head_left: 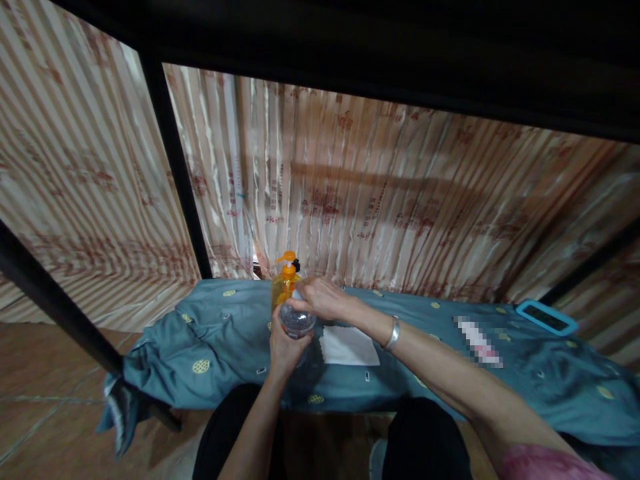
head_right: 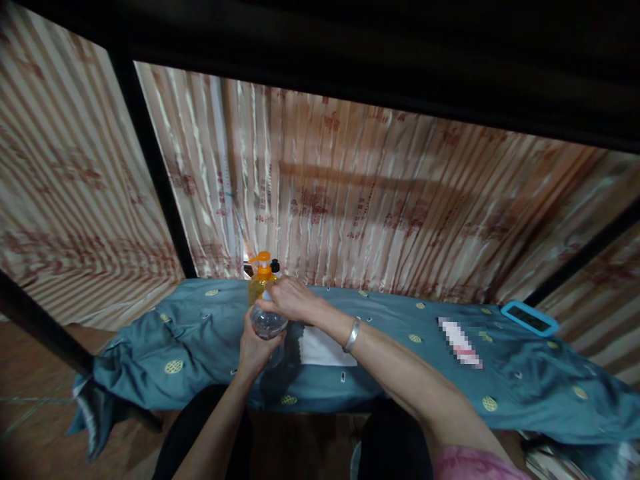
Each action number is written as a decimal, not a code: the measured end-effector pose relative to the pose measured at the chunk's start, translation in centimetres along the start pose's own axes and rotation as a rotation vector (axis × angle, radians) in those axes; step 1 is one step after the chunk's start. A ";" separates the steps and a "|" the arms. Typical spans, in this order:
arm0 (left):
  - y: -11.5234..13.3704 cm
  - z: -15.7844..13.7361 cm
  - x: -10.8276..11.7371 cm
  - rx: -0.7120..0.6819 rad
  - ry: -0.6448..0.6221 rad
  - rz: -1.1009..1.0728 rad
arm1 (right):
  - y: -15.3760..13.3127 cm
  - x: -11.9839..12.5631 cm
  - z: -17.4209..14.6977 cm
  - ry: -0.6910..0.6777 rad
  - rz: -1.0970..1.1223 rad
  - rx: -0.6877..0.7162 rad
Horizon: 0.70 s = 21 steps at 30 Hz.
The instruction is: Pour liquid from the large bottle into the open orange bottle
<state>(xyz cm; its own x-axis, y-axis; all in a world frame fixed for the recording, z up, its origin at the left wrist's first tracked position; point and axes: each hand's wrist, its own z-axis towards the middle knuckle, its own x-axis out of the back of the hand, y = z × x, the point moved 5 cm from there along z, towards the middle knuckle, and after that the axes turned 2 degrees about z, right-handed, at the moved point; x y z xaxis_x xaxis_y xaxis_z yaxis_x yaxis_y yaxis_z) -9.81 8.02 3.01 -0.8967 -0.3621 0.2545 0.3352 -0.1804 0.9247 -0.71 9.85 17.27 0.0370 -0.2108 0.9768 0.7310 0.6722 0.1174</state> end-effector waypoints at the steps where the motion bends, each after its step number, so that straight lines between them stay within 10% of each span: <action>1: 0.0 0.0 0.0 -0.003 -0.002 -0.005 | -0.1 0.1 0.0 -0.009 -0.007 -0.004; 10: -0.3 0.2 0.0 -0.033 0.007 -0.007 | 0.2 1.0 0.2 -0.115 -0.052 -0.172; 21: -0.6 0.2 -0.1 -0.027 0.005 -0.031 | 0.6 1.1 0.9 -0.229 0.001 0.053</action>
<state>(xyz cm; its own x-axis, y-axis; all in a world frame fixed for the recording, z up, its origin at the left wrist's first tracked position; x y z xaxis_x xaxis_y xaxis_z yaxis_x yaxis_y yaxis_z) -9.96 8.35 2.47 -0.9054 -0.3607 0.2239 0.3148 -0.2166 0.9241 -0.82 10.64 18.59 -0.1224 -0.0479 0.9913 0.6944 0.7095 0.1200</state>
